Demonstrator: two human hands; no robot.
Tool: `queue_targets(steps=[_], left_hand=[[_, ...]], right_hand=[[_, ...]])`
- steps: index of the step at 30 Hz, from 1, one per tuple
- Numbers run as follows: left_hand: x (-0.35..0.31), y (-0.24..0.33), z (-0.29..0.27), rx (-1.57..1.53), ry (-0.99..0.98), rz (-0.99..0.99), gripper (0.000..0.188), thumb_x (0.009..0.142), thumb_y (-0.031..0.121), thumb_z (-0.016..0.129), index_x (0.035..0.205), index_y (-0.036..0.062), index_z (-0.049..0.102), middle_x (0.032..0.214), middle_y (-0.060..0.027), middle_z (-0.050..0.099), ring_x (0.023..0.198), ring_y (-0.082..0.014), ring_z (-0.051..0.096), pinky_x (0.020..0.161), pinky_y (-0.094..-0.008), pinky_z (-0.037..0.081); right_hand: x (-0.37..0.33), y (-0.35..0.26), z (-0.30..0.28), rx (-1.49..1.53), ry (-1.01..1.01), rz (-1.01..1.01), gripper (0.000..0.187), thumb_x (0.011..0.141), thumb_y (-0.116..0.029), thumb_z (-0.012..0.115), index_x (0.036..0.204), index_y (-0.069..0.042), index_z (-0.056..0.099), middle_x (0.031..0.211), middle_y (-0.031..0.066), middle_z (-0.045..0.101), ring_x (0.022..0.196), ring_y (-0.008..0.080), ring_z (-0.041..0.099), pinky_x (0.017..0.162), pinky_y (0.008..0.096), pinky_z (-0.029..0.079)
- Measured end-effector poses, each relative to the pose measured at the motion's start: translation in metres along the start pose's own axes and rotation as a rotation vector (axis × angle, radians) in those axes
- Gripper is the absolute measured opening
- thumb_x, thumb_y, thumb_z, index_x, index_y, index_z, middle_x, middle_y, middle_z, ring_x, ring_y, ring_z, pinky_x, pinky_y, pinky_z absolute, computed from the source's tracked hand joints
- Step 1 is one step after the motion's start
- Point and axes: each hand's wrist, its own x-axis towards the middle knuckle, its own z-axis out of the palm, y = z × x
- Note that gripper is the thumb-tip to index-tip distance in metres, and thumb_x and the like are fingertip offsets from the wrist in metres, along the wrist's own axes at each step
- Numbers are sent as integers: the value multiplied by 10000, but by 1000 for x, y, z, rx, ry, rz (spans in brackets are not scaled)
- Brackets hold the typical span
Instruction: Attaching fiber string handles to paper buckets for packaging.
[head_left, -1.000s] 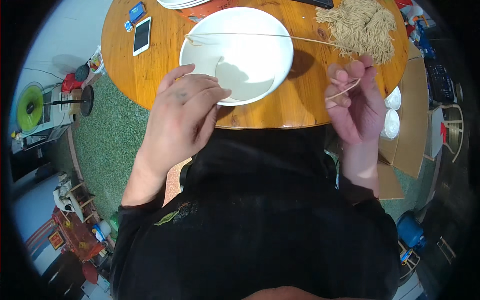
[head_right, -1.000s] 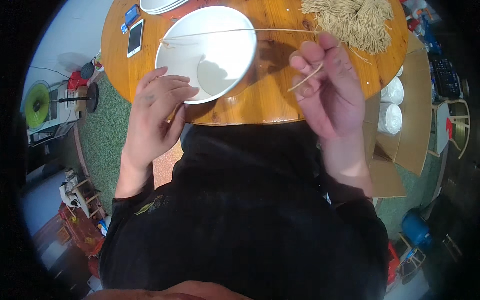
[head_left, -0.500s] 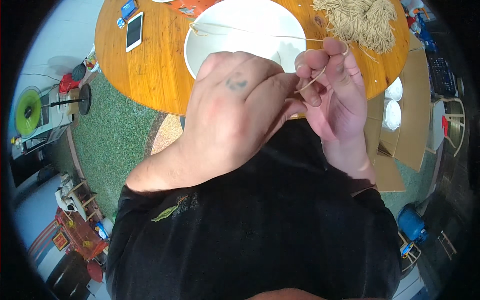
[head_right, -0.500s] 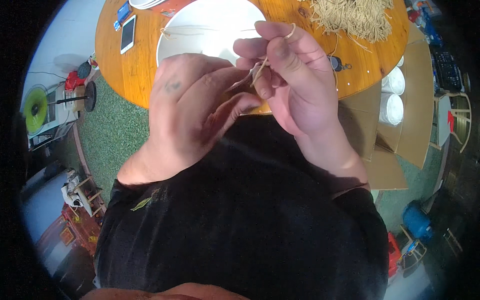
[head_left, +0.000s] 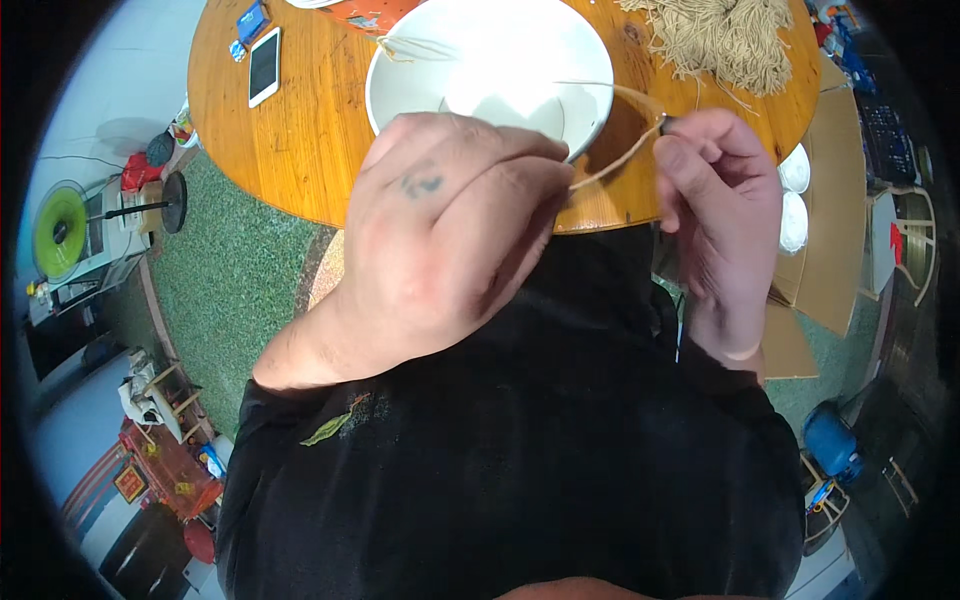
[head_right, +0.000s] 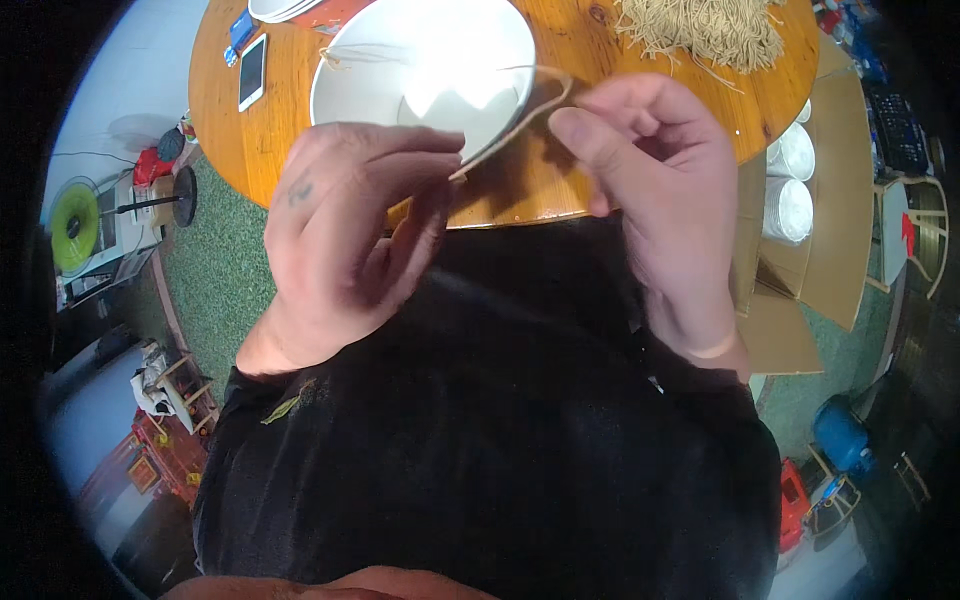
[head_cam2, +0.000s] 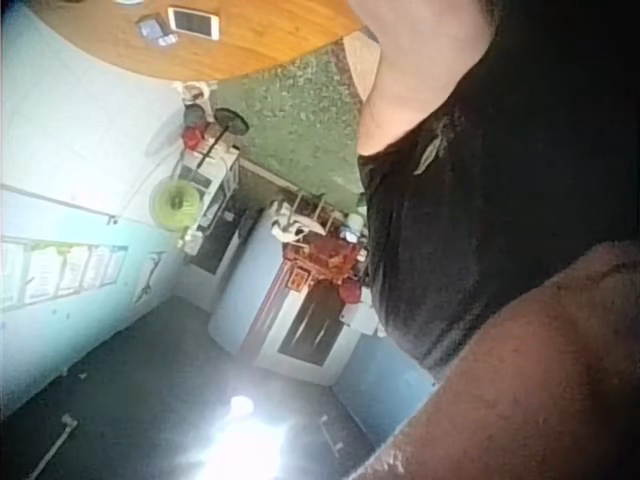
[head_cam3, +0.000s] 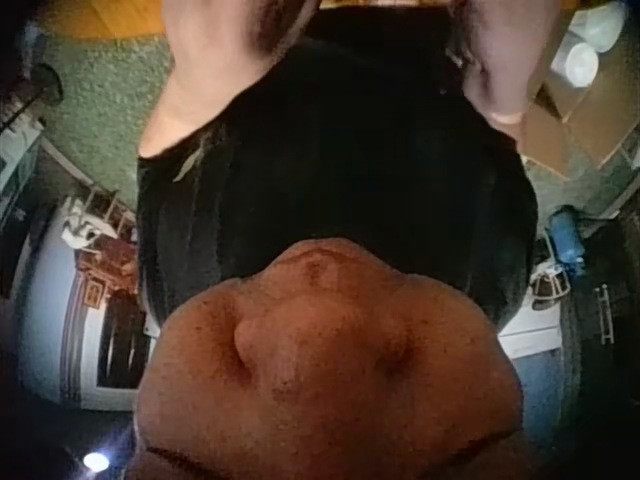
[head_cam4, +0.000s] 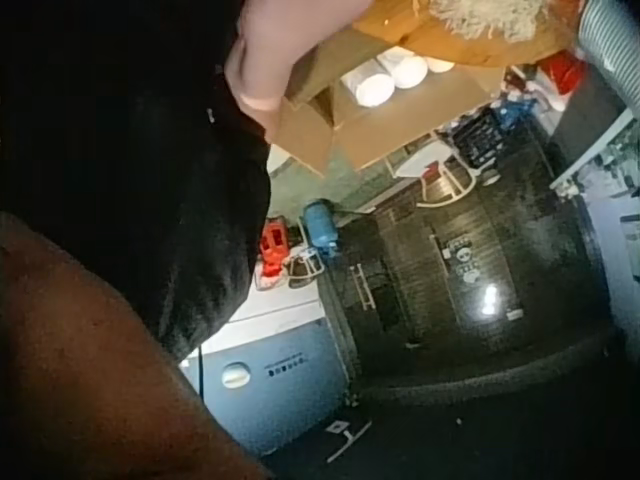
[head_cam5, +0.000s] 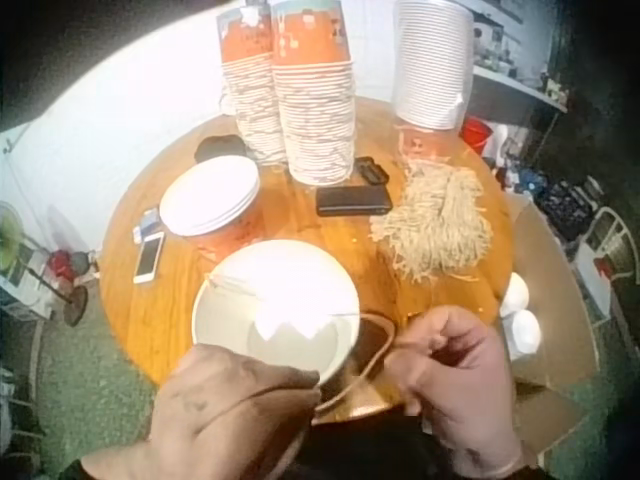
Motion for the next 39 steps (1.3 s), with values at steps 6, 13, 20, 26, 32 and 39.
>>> queue_targets(steps=[6,13,20,26,32,39], left_hand=[[-3,9,4,-45,-116,-38,308,758,-55,854,1042,11,753,991,-102,776,848,-278,726,739,-387,546],[2,16,5,-7,-208,-47,288,739,-28,849,1014,0,768,941,-104,754,814,-283,711,704,-385,544],[6,19,-7,17,-147,58,256,737,-40,855,972,-9,758,926,-116,727,810,-281,698,668,-368,539],[9,11,-2,-74,-97,-109,367,797,-17,851,1126,-21,688,1037,-149,712,889,-300,697,743,-365,545],[20,5,28,133,-184,-192,464,807,259,956,1119,48,686,940,-125,718,870,-289,747,737,-375,586],[26,-7,19,-20,-368,-484,215,930,84,803,1128,5,776,900,-69,784,769,-132,725,694,-292,582]], right_hand=[[-18,16,-2,-421,61,-513,383,866,71,854,1184,2,652,1137,92,692,753,66,573,641,202,453],[-32,27,10,-334,-176,-193,461,887,-15,872,1315,-28,702,1153,136,780,898,180,774,770,287,624],[-22,9,11,-237,-386,70,289,934,-15,831,1209,0,744,1049,107,791,873,169,770,759,278,622],[0,-3,5,-391,-359,-143,85,991,-2,756,1075,15,753,1011,86,779,962,168,779,847,274,620],[40,-6,-27,-1,24,-234,157,1057,-126,633,1118,8,687,993,92,722,733,74,569,636,197,457],[15,13,-17,-61,-9,-328,91,1015,-84,714,1042,-6,751,873,47,749,671,62,608,568,213,463]])
